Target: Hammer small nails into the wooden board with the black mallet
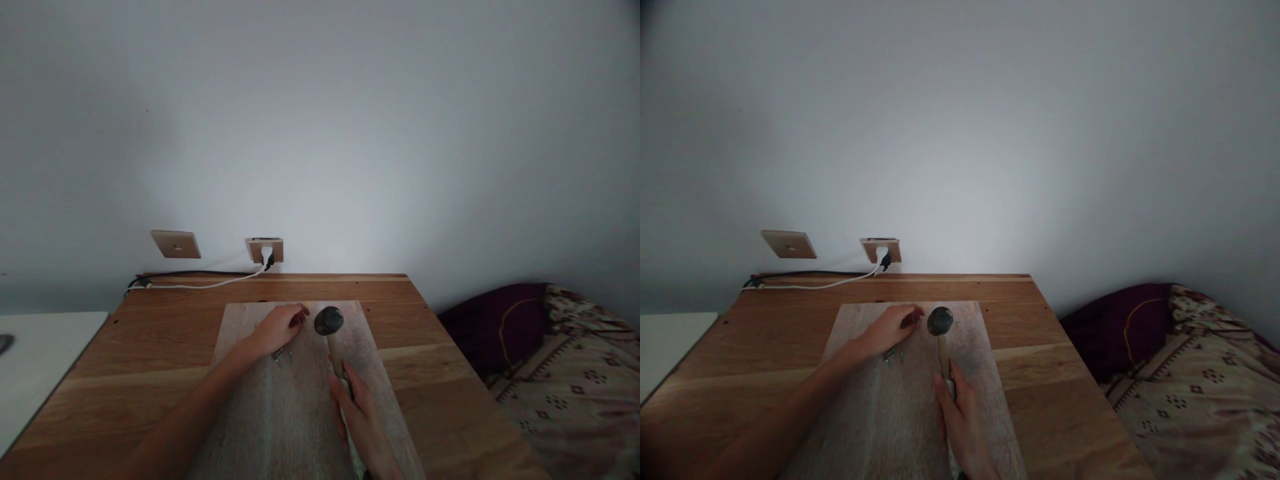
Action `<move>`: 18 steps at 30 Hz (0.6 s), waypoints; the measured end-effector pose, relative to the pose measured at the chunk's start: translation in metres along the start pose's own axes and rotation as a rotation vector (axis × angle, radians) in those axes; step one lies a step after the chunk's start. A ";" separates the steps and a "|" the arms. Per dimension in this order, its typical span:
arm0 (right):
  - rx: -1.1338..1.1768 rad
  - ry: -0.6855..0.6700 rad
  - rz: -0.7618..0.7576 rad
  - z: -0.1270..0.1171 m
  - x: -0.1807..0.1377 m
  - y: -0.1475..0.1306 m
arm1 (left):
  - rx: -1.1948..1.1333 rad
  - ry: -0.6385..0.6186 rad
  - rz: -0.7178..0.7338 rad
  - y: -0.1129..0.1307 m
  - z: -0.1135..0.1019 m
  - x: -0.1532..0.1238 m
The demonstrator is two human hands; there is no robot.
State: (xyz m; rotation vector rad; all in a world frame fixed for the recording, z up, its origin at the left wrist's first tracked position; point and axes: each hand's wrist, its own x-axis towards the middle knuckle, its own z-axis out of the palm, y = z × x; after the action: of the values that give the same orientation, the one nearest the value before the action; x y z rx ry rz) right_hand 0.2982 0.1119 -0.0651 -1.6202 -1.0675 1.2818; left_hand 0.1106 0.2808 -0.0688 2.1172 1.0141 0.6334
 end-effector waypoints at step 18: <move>-0.113 -0.055 -0.065 0.008 0.010 -0.028 | 0.060 0.054 -0.033 0.006 -0.013 -0.014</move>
State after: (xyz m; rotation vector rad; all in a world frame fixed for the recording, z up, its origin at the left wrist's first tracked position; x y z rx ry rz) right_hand 0.2874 0.1315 -0.0433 -1.6278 -1.2366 1.2494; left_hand 0.0966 0.2713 -0.0577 2.1409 1.1079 0.6542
